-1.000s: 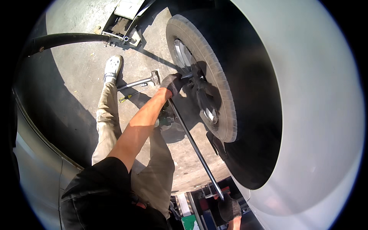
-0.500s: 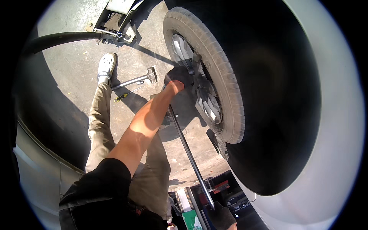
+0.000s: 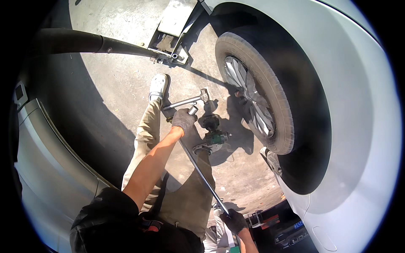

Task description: The person mounts a tire onto a car wheel hub, secures it with lug nuts using an impact wrench, and then tightens them with a torque wrench.

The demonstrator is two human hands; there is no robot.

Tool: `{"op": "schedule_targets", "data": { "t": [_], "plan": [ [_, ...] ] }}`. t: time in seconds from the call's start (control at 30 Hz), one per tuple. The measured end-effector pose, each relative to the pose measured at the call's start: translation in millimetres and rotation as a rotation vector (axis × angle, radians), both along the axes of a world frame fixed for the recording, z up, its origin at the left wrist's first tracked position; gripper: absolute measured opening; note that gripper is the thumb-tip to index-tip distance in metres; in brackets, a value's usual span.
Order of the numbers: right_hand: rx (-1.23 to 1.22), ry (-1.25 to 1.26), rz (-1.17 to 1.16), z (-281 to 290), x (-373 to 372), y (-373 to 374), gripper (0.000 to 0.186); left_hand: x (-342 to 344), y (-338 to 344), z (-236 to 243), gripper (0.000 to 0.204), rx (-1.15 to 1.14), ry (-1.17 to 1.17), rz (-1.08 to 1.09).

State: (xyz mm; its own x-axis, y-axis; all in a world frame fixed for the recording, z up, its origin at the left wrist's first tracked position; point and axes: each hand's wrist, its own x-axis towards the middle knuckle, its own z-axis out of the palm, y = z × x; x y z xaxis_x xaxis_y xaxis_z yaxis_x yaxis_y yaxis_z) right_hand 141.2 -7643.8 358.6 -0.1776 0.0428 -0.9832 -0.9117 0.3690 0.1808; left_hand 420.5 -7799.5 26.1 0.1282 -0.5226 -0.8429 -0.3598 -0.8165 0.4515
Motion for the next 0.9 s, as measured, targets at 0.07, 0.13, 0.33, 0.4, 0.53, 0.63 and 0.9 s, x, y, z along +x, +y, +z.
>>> {"op": "schedule_targets", "data": {
  "t": [0.07, 0.13, 0.33, 0.4, 0.53, 0.63, 0.9],
  "plan": [
    [-0.100, -0.029, -0.172, -28.0, 64.5, -12.7, 0.041, 0.3, 10.3, 56.7, 0.030, -0.112, 0.173, 0.076],
    [-0.229, -0.070, -0.266, -52.8, 104.4, -24.1, 0.041, 11.0, -1.9, 120.0, 0.024, -0.149, 0.426, 0.100],
    [-0.717, -0.099, -0.335, -23.0, 207.6, -74.1, 0.044, 130.1, -6.2, 320.6, 0.018, -0.312, 0.782, -0.110],
    [-1.182, -0.238, -0.382, -29.3, 198.4, -48.9, 0.031, 174.9, -4.6, 380.3, 0.021, -0.441, 0.418, -0.232],
    [-1.508, -0.766, -0.900, 59.7, 194.7, -71.8, 0.018, 277.3, 68.4, 390.7, 0.038, -0.392, 0.098, 0.081],
    [-1.421, -1.315, -1.416, 204.8, 228.8, -100.2, 0.029, 343.4, 157.6, 429.2, 0.048, -0.422, 0.214, 0.360],
    [-1.705, -2.220, -0.794, 532.7, 293.5, -146.6, 0.038, 398.6, 289.9, 443.2, 0.031, -0.187, 0.476, 1.063]
  ]
}}
